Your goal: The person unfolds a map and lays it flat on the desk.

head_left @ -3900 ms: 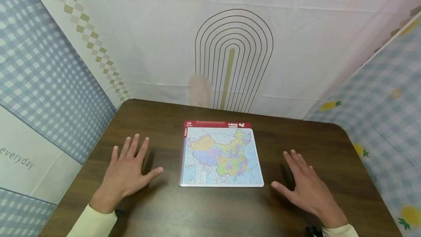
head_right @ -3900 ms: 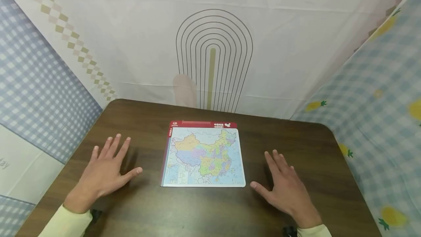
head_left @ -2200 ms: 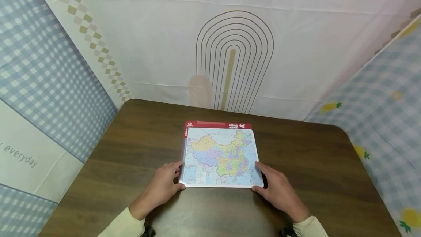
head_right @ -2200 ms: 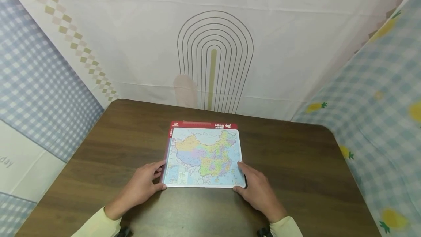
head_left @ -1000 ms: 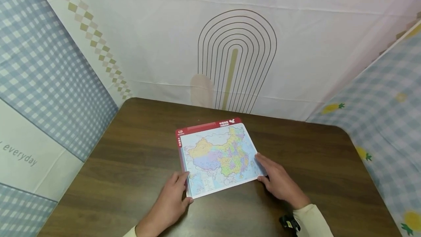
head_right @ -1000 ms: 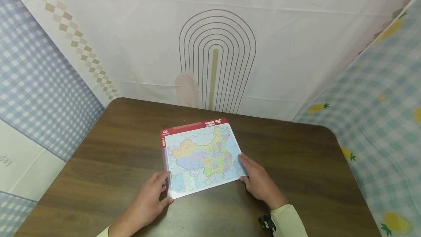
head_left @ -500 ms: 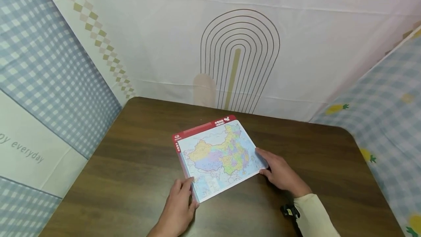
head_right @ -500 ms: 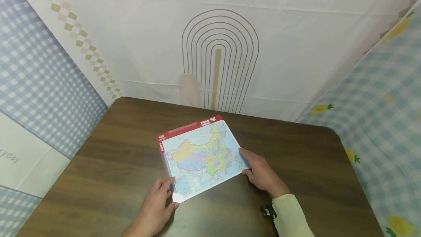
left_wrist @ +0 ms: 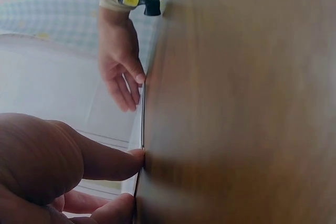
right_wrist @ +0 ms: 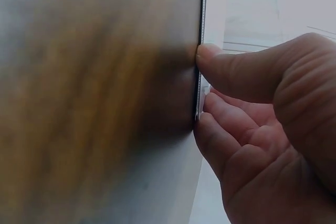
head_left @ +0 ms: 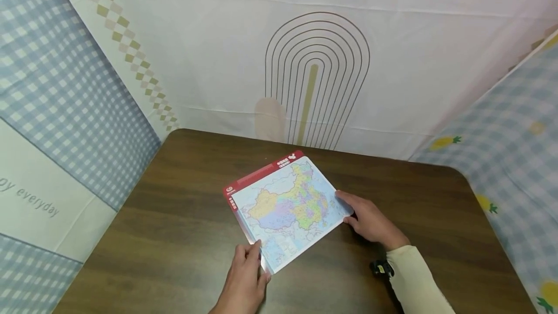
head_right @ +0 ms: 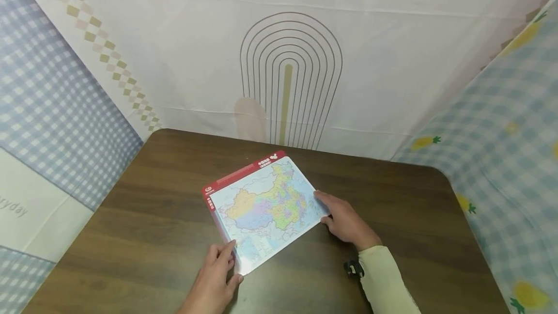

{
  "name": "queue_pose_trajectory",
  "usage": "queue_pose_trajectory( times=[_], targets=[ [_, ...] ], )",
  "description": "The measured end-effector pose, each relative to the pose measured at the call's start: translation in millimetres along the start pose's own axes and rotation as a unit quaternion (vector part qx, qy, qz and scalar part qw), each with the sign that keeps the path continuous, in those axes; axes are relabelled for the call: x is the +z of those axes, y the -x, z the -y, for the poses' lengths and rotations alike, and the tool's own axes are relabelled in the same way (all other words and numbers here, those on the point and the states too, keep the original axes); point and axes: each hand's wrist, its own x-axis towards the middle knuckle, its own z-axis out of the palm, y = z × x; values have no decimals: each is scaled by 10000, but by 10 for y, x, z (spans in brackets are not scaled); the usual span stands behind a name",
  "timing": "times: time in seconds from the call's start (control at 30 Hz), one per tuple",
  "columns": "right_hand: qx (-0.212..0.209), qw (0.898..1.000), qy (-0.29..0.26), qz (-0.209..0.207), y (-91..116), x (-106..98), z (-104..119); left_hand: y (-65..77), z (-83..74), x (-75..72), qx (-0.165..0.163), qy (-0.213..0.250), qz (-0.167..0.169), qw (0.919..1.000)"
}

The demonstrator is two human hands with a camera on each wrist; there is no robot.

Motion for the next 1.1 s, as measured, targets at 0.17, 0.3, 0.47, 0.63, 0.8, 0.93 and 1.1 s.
queue_pose_trajectory(
  times=[0.17, 0.3, 0.47, 0.63, 0.8, 0.93, 1.1],
  targets=[
    [-16, 10000, 19, 91, -27, -10, -24, 30, -12, 34, -68, 88, 85, 9999],
    [-17, 9999, 25, 124, -23, -15, -35, 13, -16, 19, -134, 157, 231, 9995],
    [166, 9998, -49, 56, 6, -16, 10, -9, 28, -92, -130, 414, 455, 9980],
    [319, 9990, -41, -306, 75, 24, 155, -66, 111, -278, -77, 410, 455, 9981],
    [468, 9974, -77, -537, 181, 111, 439, -196, 219, -463, 17, 261, 119, 9996],
    [470, 9967, -109, -653, 244, 188, 723, -325, 323, -618, 356, 156, -160, 9991],
    [452, 9960, -150, -751, 302, 297, 1043, -538, 447, -843, 659, -120, -167, 9976]
  ],
)
